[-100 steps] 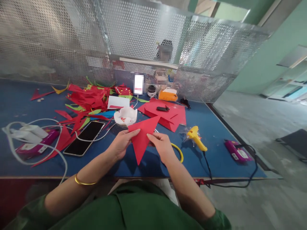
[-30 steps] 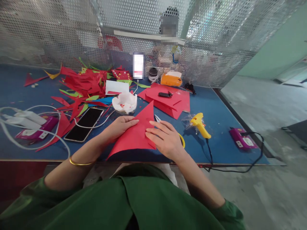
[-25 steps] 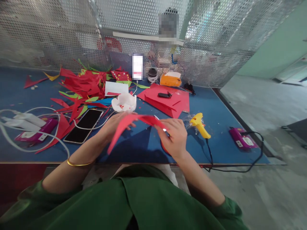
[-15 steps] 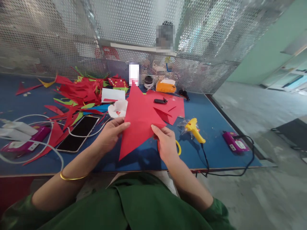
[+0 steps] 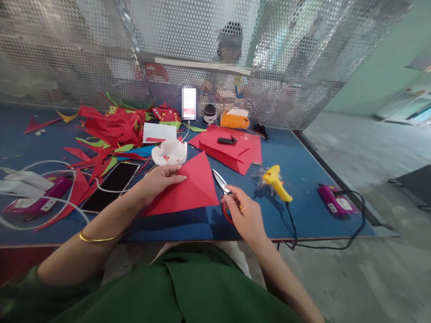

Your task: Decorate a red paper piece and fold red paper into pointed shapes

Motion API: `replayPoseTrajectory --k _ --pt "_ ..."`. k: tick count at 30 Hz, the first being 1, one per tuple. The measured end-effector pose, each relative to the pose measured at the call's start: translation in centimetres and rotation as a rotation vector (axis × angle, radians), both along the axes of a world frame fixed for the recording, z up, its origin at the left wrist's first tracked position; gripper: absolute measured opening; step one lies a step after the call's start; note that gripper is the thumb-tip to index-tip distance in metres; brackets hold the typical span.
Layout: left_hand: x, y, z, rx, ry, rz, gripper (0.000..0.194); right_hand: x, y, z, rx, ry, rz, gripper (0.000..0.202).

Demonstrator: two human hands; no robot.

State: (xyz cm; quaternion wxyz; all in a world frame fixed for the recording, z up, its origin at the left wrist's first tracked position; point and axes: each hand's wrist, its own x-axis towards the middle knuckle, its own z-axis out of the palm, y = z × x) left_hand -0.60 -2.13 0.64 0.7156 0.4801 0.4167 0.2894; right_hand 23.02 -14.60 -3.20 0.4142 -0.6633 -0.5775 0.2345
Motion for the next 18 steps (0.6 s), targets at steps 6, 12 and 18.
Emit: replayPoseTrajectory --k 6,12,18 --pt "-1.1 1.2 -0.3 0.031 0.089 -0.135 0.037 1.8 -0.8 -2.1 0.007 -0.86 -0.06 0.032" --pt "-0.7 1.7 -1.0 -0.041 0.044 -0.229 0.039 1.5 0.2 -2.9 -0.013 -0.912 -0.133 0.027" --pt "0.6 1.8 -1.6 -0.113 -0.031 -0.333 0.035 1.0 1.0 -2.4 0.146 -0.923 -0.195 0.045"
